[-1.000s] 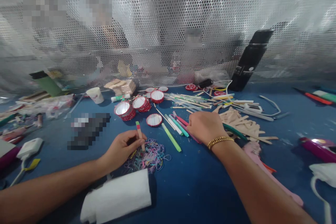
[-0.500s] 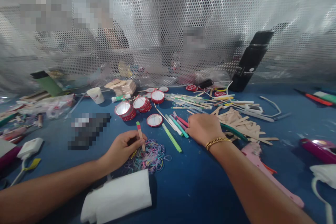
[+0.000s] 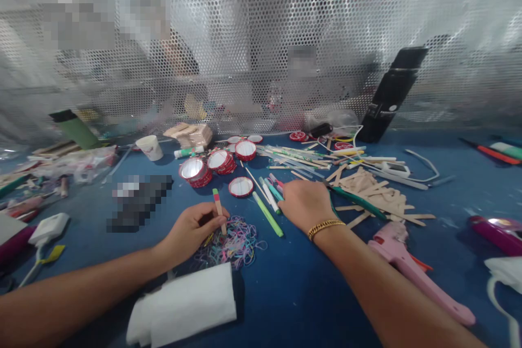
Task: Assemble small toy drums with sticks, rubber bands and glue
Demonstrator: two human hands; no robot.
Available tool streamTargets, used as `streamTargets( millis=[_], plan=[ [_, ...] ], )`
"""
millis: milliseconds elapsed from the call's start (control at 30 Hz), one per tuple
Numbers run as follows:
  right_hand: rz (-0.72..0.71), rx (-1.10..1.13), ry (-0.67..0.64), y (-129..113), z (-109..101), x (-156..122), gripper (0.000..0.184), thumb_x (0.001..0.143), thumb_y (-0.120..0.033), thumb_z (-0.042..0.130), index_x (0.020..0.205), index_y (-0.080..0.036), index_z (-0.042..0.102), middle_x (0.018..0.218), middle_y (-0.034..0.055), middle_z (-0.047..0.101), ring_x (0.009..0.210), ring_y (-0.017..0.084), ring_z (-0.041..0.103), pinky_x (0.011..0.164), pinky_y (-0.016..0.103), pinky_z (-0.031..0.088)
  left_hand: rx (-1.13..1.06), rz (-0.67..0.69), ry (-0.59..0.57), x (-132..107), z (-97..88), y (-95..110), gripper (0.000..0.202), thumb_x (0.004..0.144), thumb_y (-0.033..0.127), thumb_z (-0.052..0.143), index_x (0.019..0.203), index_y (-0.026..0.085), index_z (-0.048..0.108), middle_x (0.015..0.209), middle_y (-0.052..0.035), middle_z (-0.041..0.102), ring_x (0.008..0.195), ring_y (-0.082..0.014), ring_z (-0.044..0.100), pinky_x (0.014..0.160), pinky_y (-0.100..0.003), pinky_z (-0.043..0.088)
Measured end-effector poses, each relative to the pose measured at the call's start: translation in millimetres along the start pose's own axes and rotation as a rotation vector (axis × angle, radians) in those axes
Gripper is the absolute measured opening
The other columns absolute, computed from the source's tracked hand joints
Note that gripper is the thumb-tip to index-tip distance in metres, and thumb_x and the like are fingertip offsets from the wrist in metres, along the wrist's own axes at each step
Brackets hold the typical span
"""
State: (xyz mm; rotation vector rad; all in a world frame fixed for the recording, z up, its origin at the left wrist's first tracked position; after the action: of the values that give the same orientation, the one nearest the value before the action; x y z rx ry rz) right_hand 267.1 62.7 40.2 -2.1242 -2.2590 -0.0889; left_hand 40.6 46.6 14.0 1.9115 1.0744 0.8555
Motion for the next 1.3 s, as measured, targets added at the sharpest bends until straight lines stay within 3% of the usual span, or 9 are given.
streamTargets(
  millis=[267,400,600,767,867,933,1033,1133,1300],
  plan=[
    [0.019,0.018,0.073,0,-1,-1,0.017,0.080,-0.028,0.055,0.078,-0.017,0.069,0.082,0.0102,0.072,0.075,0.021,0.064,0.061,0.030,0.035,0.011,0.008,-0.002,0,-0.5,5,0.019,0.089,0.031,0.058,0.086,0.015,0.068,0.066,0.0012,0.062,0.059,-0.0110,0.051,0.058,-0.022,0.040],
    [0.038,0.041,0.132,9,-9,-2,0.018,0.082,-0.032,0.054,0.081,-0.019,0.067,0.087,0.0085,0.073,0.080,0.022,0.065,0.063,0.030,0.036,-0.012,0.010,-0.005,0,-0.1,4,0.020,0.089,0.033,0.059,0.086,0.015,0.068,0.067,0.0004,0.063,0.061,-0.0116,0.052,0.060,-0.022,0.041],
    [0.091,0.173,0.226,26,-25,-5,0.022,0.084,-0.043,0.057,0.080,-0.023,0.064,0.075,0.0048,0.069,0.072,0.022,0.061,0.062,0.031,0.034,-0.035,0.021,-0.004,-1,0.3,1,0.022,0.090,0.035,0.059,0.086,0.015,0.067,0.068,-0.0002,0.063,0.062,-0.0121,0.054,0.061,-0.023,0.042],
    [-0.012,0.684,0.415,26,-44,-8,0.021,0.080,-0.036,0.060,0.092,-0.022,0.070,0.079,0.0017,0.068,0.062,0.014,0.054,0.062,0.029,0.039,-0.029,0.014,-0.005,-1,0.6,3,0.021,0.090,0.034,0.059,0.084,0.015,0.067,0.067,-0.0001,0.062,0.061,-0.0120,0.053,0.060,-0.023,0.041],
    [0.023,1.148,0.350,17,-34,-8,0.026,0.080,-0.041,0.063,0.096,-0.022,0.071,0.061,-0.0038,0.055,0.048,0.009,0.038,0.050,0.026,0.030,-0.036,0.003,-0.002,-1,0.3,3,0.022,0.089,0.036,0.060,0.087,0.015,0.067,0.067,0.0000,0.062,0.060,-0.0119,0.052,0.059,-0.023,0.041],
    [0.069,1.487,0.285,5,-24,-10,0.026,0.075,-0.040,0.070,0.093,-0.022,0.069,0.056,-0.0056,0.050,0.051,0.009,0.040,0.049,0.024,0.030,-0.047,0.005,-0.001,-2,0.3,3,0.023,0.089,0.036,0.060,0.087,0.014,0.067,0.067,-0.0001,0.062,0.060,-0.0119,0.052,0.059,-0.023,0.041],
    [0.073,1.745,0.274,-14,-20,-14,0.028,0.069,-0.041,0.077,0.081,-0.021,0.063,0.063,-0.0050,0.052,0.057,0.009,0.046,0.055,0.024,0.037,-0.060,0.024,-0.006,-3,0.9,4,0.023,0.090,0.036,0.059,0.085,0.015,0.066,0.068,-0.0002,0.062,0.062,-0.0121,0.052,0.061,-0.023,0.042],
    [0.102,1.981,0.232,-26,-19,-19,0.033,0.066,-0.039,0.081,0.073,-0.021,0.055,0.060,-0.0077,0.048,0.053,0.006,0.042,0.057,0.023,0.040,-0.055,0.039,0.004,-4,0.1,6,0.022,0.090,0.035,0.060,0.083,0.015,0.066,0.069,-0.0002,0.062,0.064,-0.0124,0.053,0.063,-0.024,0.042],
    [0.061,2.082,0.146,-39,-17,-24,0.034,0.068,-0.034,0.081,0.071,-0.022,0.049,0.053,-0.0108,0.039,0.048,0.005,0.036,0.059,0.025,0.045,0.061,0.070,0.013,-3,-2.3,10,0.025,0.091,0.034,0.059,0.076,0.015,0.065,0.071,-0.0019,0.062,0.068,-0.0137,0.055,0.066,-0.025,0.042]
  ],
)
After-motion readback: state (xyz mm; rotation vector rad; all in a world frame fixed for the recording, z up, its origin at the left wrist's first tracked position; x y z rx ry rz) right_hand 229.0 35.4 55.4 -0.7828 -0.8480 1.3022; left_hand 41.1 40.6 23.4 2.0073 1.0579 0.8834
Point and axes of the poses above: each hand's wrist, its own x-axis towards the middle knuckle, its own z-axis out of the palm, y = z × x, the point moved 7 cm from there along x, towards the middle knuckle
